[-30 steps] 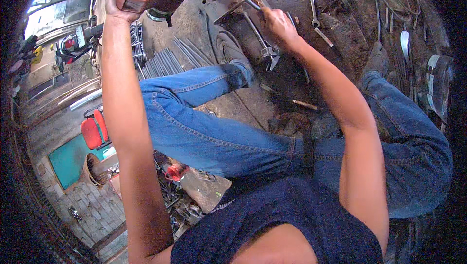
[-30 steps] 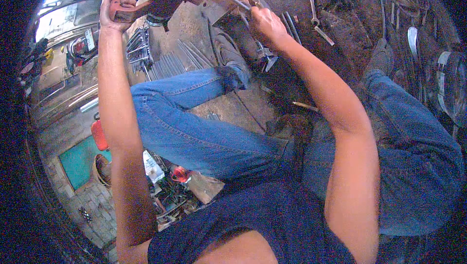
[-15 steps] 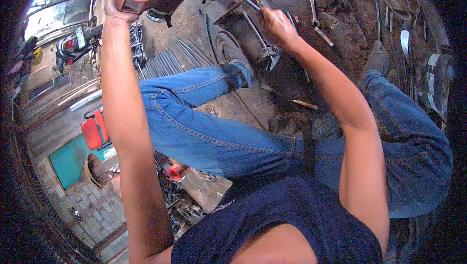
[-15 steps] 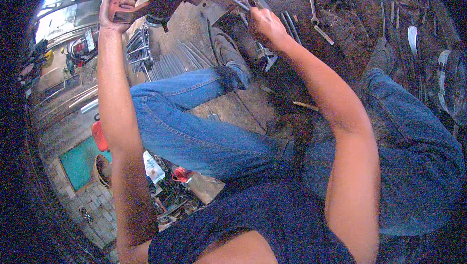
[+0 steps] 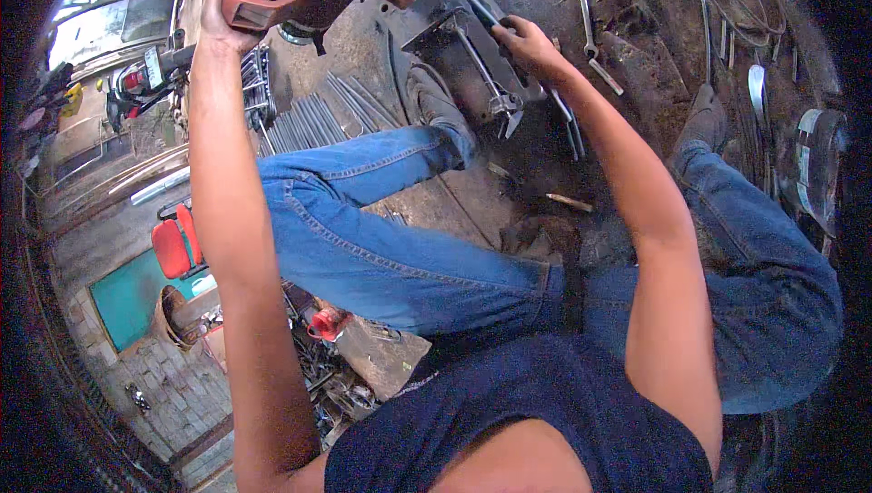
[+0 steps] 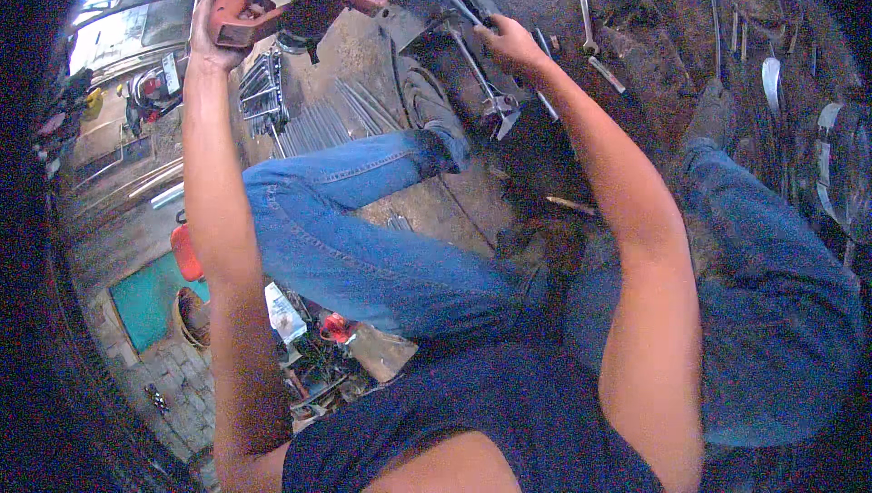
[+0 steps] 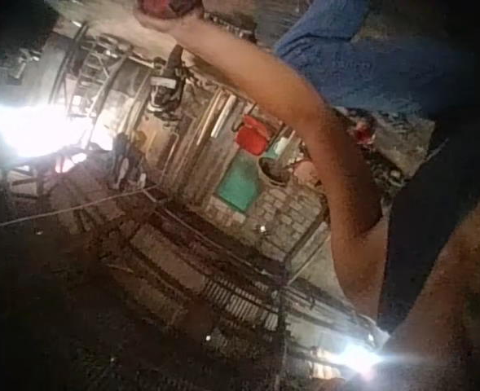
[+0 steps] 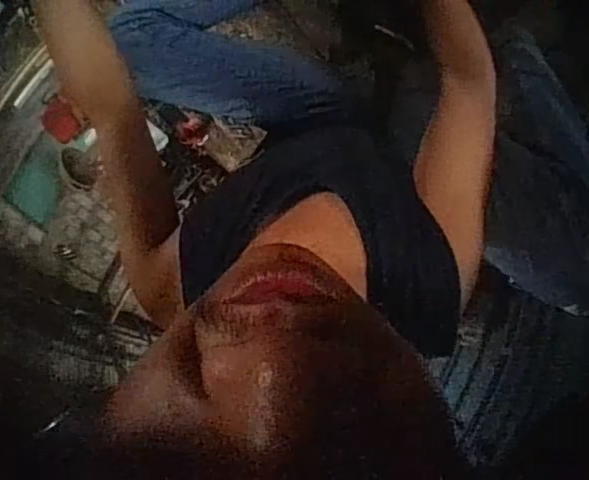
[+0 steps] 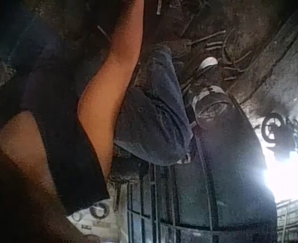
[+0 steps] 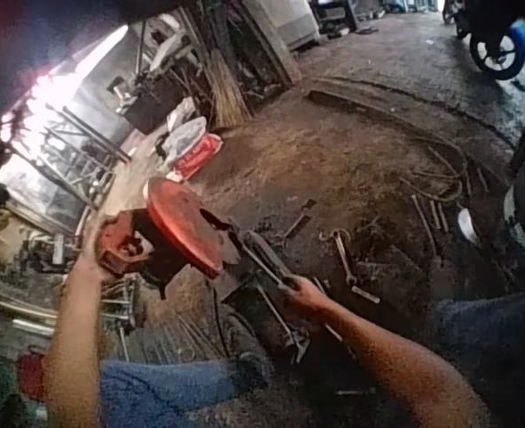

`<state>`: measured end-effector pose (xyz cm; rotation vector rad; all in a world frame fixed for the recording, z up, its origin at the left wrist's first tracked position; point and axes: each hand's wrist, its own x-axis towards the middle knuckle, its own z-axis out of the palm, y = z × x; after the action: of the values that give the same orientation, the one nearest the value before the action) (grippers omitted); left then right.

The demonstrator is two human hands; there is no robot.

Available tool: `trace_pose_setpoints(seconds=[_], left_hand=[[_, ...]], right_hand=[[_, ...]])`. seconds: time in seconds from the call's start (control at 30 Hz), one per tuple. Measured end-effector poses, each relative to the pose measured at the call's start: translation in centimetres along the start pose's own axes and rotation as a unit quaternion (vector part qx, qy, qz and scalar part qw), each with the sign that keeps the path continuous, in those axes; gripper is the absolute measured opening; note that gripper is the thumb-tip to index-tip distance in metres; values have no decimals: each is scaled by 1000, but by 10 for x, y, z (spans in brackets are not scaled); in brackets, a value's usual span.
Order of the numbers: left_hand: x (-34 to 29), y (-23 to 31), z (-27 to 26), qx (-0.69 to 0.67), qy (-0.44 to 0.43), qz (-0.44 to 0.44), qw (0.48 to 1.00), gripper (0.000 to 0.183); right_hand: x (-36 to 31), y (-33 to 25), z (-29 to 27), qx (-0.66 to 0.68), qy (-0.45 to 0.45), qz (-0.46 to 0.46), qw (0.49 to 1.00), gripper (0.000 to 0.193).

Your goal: Cutting metal rods into pieces using a circular abrasive saw.

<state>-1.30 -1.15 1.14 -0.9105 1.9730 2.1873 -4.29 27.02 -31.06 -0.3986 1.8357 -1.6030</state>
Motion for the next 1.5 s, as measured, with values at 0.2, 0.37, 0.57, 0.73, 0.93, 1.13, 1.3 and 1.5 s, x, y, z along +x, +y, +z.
trace_pose_setpoints(seconds=[0.2,0.37,0.57,0.73,0.93,1.13,1.3,1.5], left_hand=[[2,-3,1,55,44,16,997,41],[2,-7,-6,-77,-66,13,995,42],[9,-3,-15,-135,-29,-34,990,40],[8,-7,-11,-105,-50,5,993,39],[1,-8,-2,-102,-45,4,994,38],[-4,-6,10,-94,-142,20,985,39],[-15,-11,23,-38,-165,64,984,39],[2,0,-2,-176,-82,-92,977,35]], right_hand=[[1,1,-3,64,44,-59,995,42],[-2,-7,-4,18,48,-27,998,40],[-2,-13,-5,-56,54,-34,996,41],[-4,-18,-3,-66,69,-22,995,41],[-3,-16,1,-88,86,-36,992,40],[-4,-18,11,-143,101,-75,982,38],[-15,-28,11,-160,82,-90,979,30],[-22,-31,15,-165,72,-128,975,19]])
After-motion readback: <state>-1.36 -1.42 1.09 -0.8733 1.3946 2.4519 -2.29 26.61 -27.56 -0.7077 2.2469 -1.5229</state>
